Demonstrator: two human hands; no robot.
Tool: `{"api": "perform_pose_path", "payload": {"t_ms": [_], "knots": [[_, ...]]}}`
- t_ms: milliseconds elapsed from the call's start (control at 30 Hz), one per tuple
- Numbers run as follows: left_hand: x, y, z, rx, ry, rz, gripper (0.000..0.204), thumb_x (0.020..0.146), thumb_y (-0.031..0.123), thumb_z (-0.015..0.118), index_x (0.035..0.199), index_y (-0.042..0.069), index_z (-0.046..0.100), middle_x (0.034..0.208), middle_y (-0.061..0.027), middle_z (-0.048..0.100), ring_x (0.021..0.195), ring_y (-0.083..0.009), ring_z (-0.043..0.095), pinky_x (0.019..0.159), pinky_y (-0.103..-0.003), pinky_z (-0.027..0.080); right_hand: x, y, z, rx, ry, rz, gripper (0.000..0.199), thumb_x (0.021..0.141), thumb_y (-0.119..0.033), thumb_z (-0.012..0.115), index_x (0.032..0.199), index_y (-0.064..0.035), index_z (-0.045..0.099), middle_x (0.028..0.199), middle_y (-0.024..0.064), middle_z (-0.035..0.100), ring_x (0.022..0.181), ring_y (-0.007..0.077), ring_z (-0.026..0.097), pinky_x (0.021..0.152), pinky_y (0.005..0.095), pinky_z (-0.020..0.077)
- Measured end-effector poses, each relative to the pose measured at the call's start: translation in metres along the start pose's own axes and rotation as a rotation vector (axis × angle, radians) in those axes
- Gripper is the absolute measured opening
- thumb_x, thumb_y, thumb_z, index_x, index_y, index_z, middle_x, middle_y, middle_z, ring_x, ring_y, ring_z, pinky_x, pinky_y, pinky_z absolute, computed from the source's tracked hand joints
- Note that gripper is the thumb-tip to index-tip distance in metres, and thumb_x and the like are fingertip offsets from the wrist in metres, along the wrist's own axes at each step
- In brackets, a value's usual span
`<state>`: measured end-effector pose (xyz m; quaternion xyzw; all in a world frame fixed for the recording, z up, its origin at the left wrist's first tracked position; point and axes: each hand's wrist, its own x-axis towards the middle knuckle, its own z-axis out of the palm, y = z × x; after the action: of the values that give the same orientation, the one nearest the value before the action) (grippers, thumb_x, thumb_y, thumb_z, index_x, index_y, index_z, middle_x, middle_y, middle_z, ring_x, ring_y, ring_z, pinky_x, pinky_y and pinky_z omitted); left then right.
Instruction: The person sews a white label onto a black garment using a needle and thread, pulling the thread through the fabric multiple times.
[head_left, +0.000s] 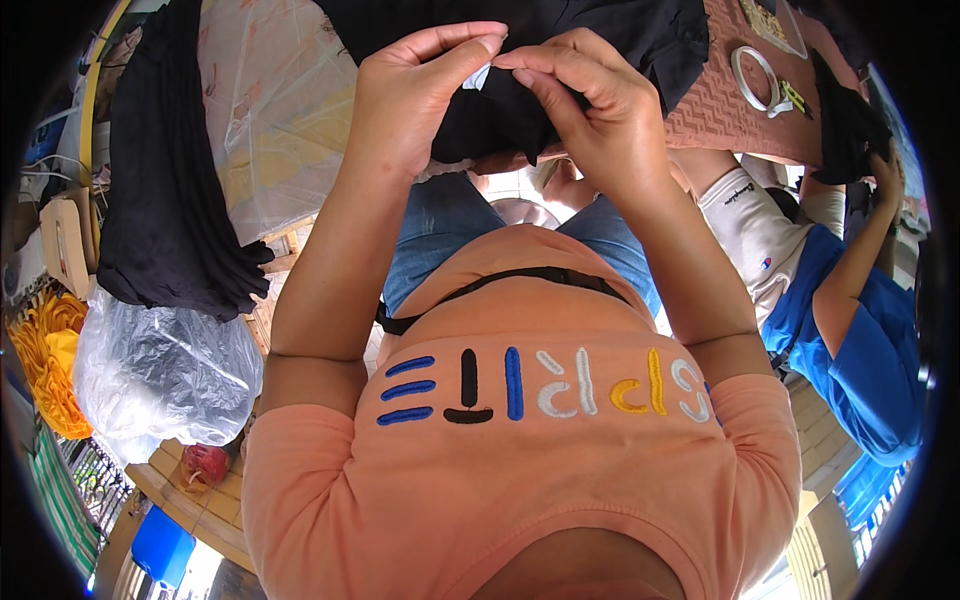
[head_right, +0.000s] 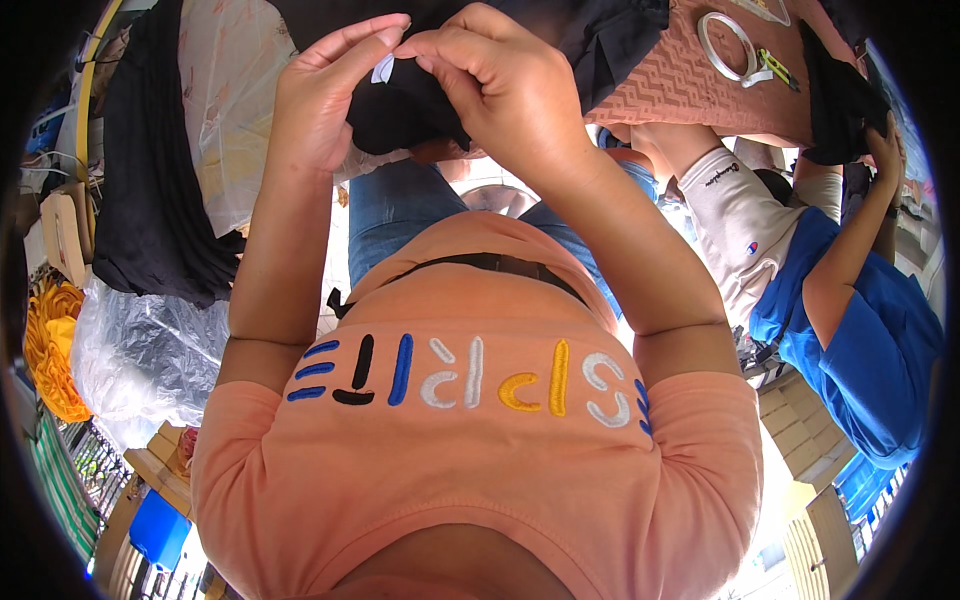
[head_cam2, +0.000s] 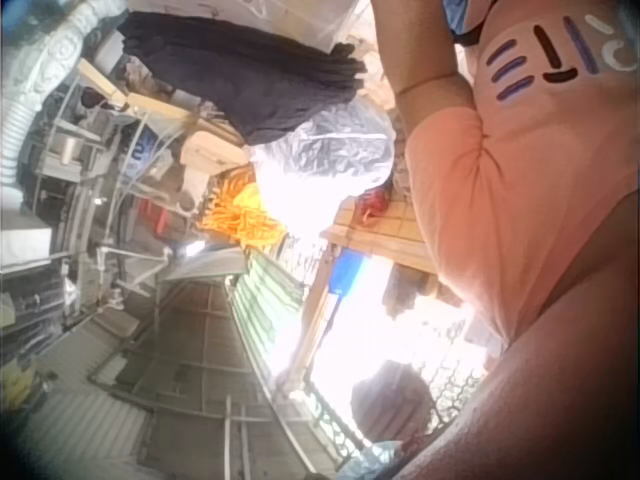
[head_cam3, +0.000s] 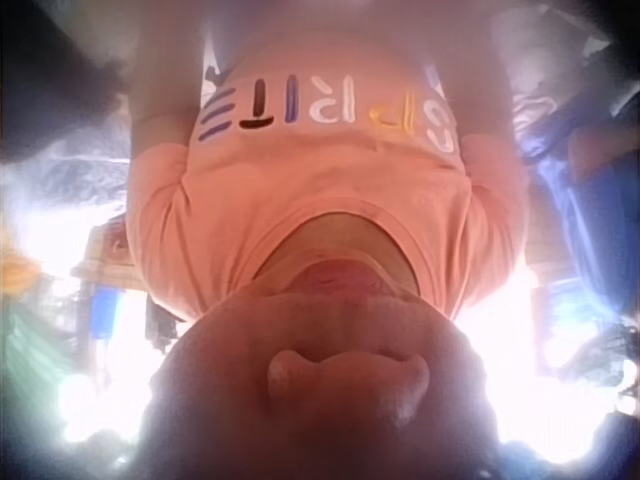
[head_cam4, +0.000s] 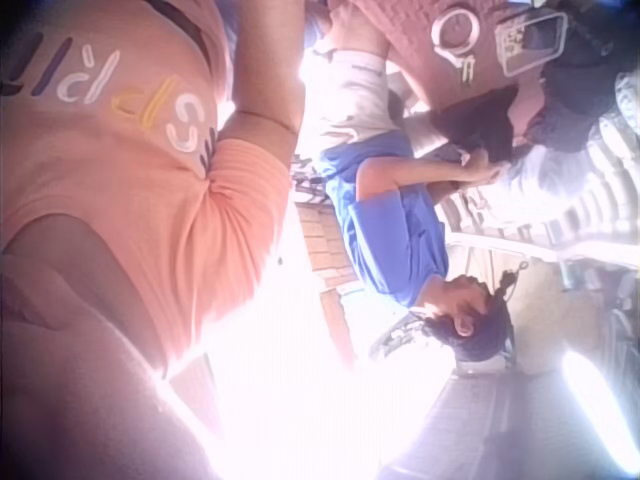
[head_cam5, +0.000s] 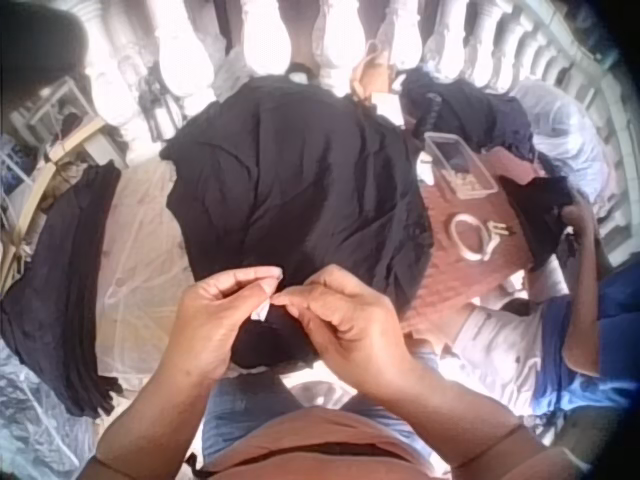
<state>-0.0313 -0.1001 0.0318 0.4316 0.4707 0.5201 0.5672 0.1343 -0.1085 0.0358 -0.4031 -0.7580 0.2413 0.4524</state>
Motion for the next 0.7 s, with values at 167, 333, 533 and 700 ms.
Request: {"api": "perform_pose_path", "payload": {"t_ms": [167,333,533,700], "knots": [[0.004,-0.008,0.0,-0.074,0.007,-0.024,0.022,0.082,0.01,0.068,0.1,-0.002,0.069,0.095,-0.0078,0.069,0.084,-0.0092,0.062,0.078,-0.021,0.048,0.0,0.0,0.0,0.012,-0.002,0.012,0.016,0.082,0.0,0.066,0.096,-0.0066,0.071,0.084,0.0036,0.063,0.075,0.0126,0.06,0.065,0.0226,0.0477],[0.007,-0.01,-0.002,-0.104,-0.03,0.016,0.025,0.082,0.012,0.07,0.104,-0.001,0.068,0.098,-0.0076,0.068,0.086,-0.0092,0.062,0.079,-0.02,0.047,0.003,0.001,-0.002,0.075,-0.005,0.082,0.017,0.082,0.001,0.066,0.097,-0.0059,0.071,0.086,0.0027,0.063,0.077,0.0105,0.06,0.068,0.0213,0.0468],[0.004,-0.002,-0.005,-0.147,-0.039,-0.057,0.026,0.083,0.007,0.069,0.108,-0.001,0.066,0.099,-0.0063,0.067,0.087,-0.0085,0.061,0.079,-0.02,0.048,0.001,0.005,-0.009,0.388,0.124,0.125,0.015,0.085,0.004,0.062,0.099,0.002,0.067,0.097,0.0052,0.065,0.082,0.009,0.06,0.073,0.02,0.0489],[0.0,-0.001,-0.008,-0.025,-0.05,-0.006,0.026,0.082,0.01,0.071,0.106,0.001,0.068,0.097,-0.006,0.068,0.085,-0.0079,0.062,0.079,-0.02,0.048,0.002,-0.014,-0.014,0.35,0.144,0.068,0.012,0.086,0.003,0.062,0.096,0.0034,0.067,0.093,0.0086,0.067,0.076,0.011,0.062,0.069,0.0211,0.0501]]}}
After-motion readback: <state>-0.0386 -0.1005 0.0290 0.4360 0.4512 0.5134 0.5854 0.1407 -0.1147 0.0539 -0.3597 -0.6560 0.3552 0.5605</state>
